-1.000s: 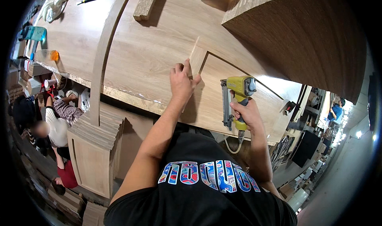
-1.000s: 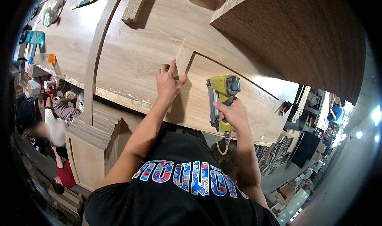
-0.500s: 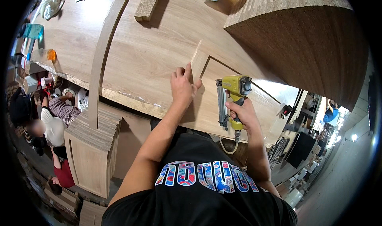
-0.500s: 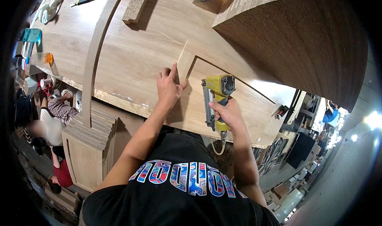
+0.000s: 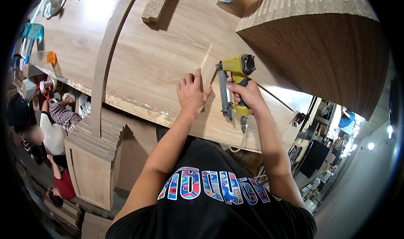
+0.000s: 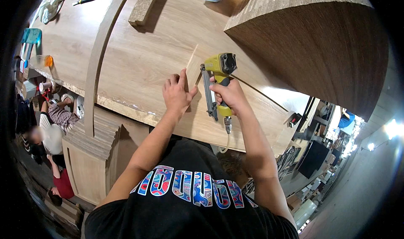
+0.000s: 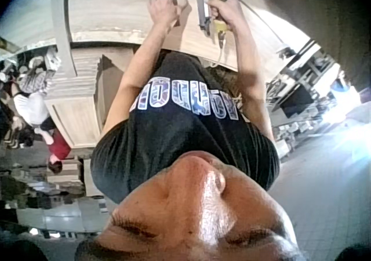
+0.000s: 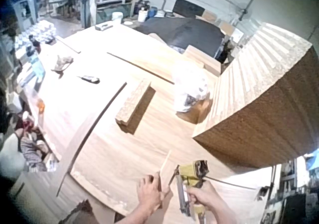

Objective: The person aligns narrow wooden strips against a larger panel and fastens them using a nail gun.

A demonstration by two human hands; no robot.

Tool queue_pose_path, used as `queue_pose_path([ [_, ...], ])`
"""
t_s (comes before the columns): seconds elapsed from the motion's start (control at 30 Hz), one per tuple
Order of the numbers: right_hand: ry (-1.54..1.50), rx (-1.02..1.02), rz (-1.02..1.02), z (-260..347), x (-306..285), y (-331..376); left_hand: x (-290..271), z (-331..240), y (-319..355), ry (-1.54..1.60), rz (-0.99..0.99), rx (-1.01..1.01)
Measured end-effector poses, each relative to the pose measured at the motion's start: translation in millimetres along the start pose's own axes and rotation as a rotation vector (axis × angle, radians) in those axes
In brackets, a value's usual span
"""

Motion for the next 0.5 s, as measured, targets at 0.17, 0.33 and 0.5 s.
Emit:
queue_pose_path([
  [0.17,0.057,-0.032,0.013,3.8,4.5,-14.5,1.1,-0.8,1.7,-0.016,-0.03,0.021],
  [0.33,0.189,-0.017,0.005,11.7,5.6,-16.1,4.0,-2.7,2.2,-0.044,-0.028,-0.002],
  [0.5,0.186,-0.059,0.023,33.1,-0.4,-26.0,-0.6,-3.8,3.2,-0.062,-0.046,0.007],
])
Point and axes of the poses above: each hand's wrist, its own y-axis away from the middle knuckle, its own x-axis out of the palm, z = x × y, the point moved 1 cm from there along -y, towards the middle knuckle, and after that the axes turned 12 degrees about -z, right-handed, at the moved point
